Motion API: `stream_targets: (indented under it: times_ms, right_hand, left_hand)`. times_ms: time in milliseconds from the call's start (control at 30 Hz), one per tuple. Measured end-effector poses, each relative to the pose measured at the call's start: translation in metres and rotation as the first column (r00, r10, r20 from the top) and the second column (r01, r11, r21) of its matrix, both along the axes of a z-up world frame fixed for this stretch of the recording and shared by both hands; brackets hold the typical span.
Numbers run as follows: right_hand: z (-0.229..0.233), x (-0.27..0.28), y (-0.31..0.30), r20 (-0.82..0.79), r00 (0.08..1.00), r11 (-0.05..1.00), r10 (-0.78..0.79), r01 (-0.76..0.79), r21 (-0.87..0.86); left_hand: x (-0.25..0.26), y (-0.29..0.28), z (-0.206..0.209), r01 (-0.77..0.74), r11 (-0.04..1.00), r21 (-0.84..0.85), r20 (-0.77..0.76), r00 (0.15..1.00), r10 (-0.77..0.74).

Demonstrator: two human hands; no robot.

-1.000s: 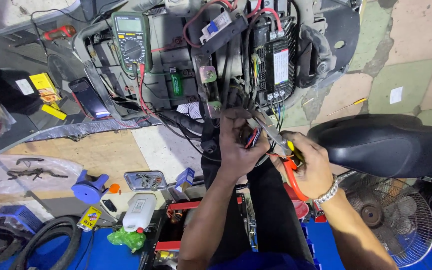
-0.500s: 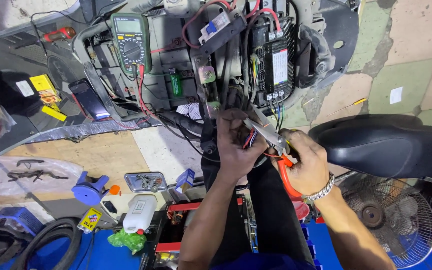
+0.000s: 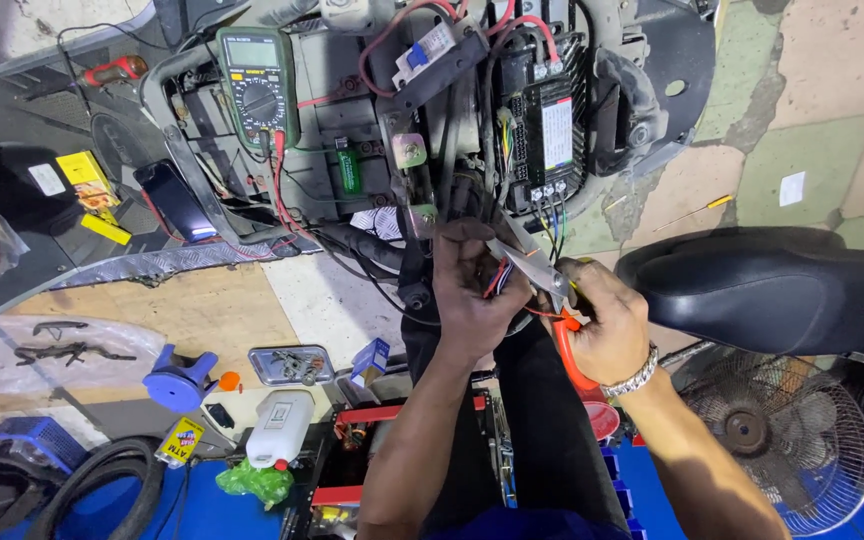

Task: Repairing and connecting electrical wires on a motorcycle using a multimeter and wire cutters.

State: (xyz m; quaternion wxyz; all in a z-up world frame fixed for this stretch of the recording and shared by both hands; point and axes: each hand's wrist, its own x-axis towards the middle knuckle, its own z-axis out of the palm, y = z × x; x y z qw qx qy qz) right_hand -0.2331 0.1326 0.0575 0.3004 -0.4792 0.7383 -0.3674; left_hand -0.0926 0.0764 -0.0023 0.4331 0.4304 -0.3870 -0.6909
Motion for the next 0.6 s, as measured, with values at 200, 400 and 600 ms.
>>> stream_targets:
  times_ms: [200,400,600]
  right_hand:
    - [-0.033,-0.004,0.013,-0.022,1.0,0.994,0.016,-0.018,-0.11]
    - [-0.097,-0.046,0.046,-0.296,0.933,0.913,0.205,-0.291,-0.287]
    - [-0.092,-0.074,0.022,-0.443,0.816,0.785,0.37,-0.53,-0.321]
  left_hand:
    - [-0.002,0.001,0.001,-0.017,1.0,-0.013,-0.032,0.999,0.017]
    - [0.008,0.004,0.001,0.08,0.976,0.202,-0.311,0.95,-0.014]
    - [0.015,0.004,0.002,0.194,0.913,0.358,-0.46,0.888,-0.009]
